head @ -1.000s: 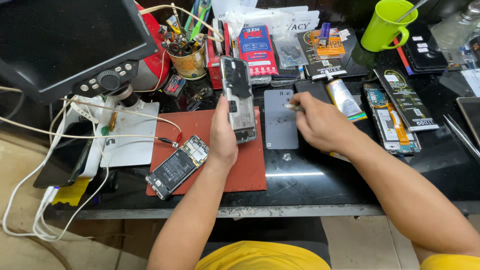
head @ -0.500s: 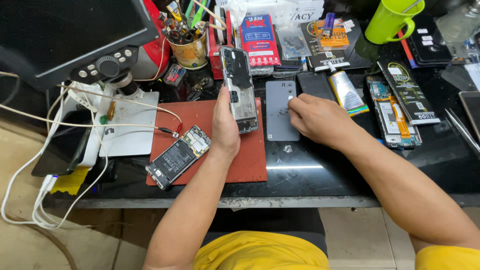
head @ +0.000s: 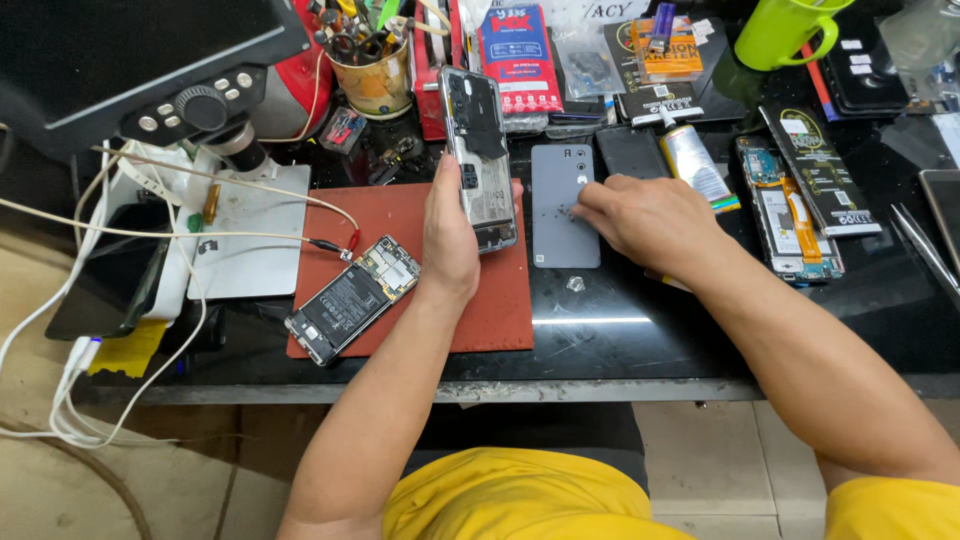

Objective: The person uses a small metal tool to scrape adhesive from the edges of a disassembled smartphone frame. They rotate the phone to access different sides and continue scraping along the perimeter. The person then places the phone down on the workbench.

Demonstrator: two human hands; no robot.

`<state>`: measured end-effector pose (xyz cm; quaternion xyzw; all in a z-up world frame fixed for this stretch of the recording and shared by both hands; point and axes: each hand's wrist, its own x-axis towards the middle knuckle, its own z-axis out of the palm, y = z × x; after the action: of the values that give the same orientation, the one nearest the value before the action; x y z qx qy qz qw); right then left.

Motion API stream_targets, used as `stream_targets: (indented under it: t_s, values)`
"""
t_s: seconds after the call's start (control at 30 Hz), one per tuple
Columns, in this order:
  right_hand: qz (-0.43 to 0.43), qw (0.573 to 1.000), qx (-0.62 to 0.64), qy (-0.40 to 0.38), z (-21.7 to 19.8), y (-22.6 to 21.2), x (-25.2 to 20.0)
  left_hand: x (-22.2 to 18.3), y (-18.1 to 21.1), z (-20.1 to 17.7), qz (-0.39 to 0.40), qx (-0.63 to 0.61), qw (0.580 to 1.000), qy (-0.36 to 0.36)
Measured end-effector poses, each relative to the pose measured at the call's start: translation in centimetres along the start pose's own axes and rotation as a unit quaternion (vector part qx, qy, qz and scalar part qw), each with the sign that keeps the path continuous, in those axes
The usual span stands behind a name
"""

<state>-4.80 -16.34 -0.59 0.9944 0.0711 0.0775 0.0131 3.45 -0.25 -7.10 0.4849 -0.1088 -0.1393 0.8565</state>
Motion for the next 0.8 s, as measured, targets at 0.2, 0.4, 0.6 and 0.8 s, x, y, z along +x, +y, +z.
stream_targets:
  t_s: [0.2,0.4,0.6,0.8]
  values:
    - [0.032,0.997,0.070,-0.016,1.0,1.0,0.7,0.0,0.5,0.1,0.000,0.009,1.000,-0.002]
    - [0.028,0.991,0.130,0.003,1.5,1.6,0.7,-0.4,0.6,0.6,0.011,0.000,1.000,0.014]
    - [-0.030,0.987,0.140,-0.071,-0.6,0.4,0.2,-0.1,1.0,0.8,0.023,0.004,1.000,0.012]
    - [-0.058,0.995,0.072,-0.041,1.1,-1.9,-3.5,-0.4,1.5,0.9,0.024,-0.006,1.000,0.008]
